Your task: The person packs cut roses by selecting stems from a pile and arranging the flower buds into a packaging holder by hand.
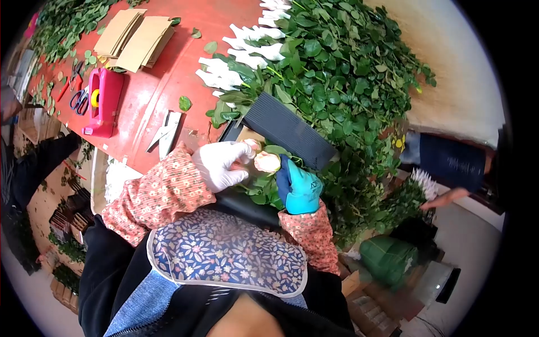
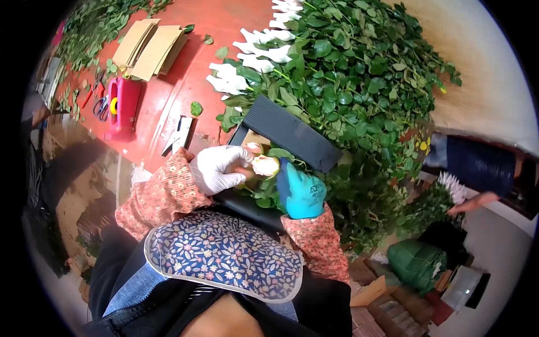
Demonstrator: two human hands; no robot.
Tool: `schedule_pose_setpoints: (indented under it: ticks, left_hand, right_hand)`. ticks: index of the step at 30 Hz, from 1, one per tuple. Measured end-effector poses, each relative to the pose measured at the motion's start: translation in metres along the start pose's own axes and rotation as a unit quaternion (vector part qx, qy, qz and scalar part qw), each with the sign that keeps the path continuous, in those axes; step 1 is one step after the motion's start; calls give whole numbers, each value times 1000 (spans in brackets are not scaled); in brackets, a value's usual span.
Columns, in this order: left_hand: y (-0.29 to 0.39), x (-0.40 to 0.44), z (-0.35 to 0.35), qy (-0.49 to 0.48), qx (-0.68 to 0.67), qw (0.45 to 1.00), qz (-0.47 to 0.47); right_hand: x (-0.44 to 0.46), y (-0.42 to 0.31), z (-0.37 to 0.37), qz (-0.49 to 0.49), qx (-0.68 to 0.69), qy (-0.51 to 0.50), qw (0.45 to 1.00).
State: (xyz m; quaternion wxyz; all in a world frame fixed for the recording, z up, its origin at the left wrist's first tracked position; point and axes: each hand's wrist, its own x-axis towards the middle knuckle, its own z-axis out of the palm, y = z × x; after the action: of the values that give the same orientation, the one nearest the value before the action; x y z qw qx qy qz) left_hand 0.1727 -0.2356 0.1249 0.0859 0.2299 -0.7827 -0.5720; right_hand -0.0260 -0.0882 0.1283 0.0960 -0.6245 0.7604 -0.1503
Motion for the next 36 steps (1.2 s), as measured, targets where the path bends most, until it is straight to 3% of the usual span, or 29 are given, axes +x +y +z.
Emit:
schedule_pose_setpoints:
  ticks: [2, 4, 6, 8, 10, 12, 14, 16, 17, 19, 22, 23, 25, 27, 28, 30, 32, 36]
  left_hand:
    - [-9, 4, 11, -40, -4, 999, -11]
    - [-10, 8, 24, -9, -107, 994, -28]
    - [-15, 14, 27, -39, -83, 995, -42]
    - [-28, 18, 32, -30, -25, 998, -42]
    - [-31, 22, 30, -51, -34, 998, -12]
    - [-27, 32, 28, 15, 66, 985, 161]
    - [-37, 38, 29, -78, 79, 981, 156]
    - [-64, 46, 30, -125, 157, 952, 231]
    - [-64, 47, 28, -126, 157, 951, 233]
    - [-61, 51, 27, -188, 234, 946, 121]
    - [-35, 47, 21, -178, 274, 939, 111]
    - [-51, 45, 24, -136, 291, 931, 172]
    - [-61, 50, 27, -185, 194, 961, 61]
    - [-29, 43, 22, -115, 340, 924, 132]
    - [-17, 41, 21, -40, 335, 911, 238]
    - [31, 28, 12, -19, 320, 925, 206]
    - [58, 25, 10, 131, 234, 919, 289]
    - [74, 19, 4, 165, 209, 933, 243]
  right_hand:
    - [-2, -3, -2, 10, 21, 4, 1000]
    - [-3, -8, -2, 1, 19, -36, 999]
    - [-3, -9, -6, 17, 27, -45, 998]
    - [-6, -1, -8, -19, -93, -76, 993]
    - [-3, 0, -13, -10, -59, -62, 996]
    - [-2, 4, -13, -22, -46, -34, 998]
    - [-4, 5, -16, -28, -30, -14, 999]
    - [-5, 7, -24, -37, -16, 0, 999]
    - [-5, 8, -34, -23, 1, -1, 1000]
    - [-8, 9, -61, 13, 62, 10, 998]
    - [-12, 13, -94, 14, 123, 138, 983]
    - [-10, 10, -105, 17, 131, 188, 973]
    - [-11, 16, -101, 57, 37, 146, 987]
    - [-4, 16, -90, 35, -35, 122, 991]
    - [-3, 12, -86, 28, -50, 119, 991]
    - [-3, 12, -69, 13, -56, 140, 988]
    - [-4, 11, -57, 1, -52, 145, 988]
    - [1, 3, -47, -16, -52, 146, 988]
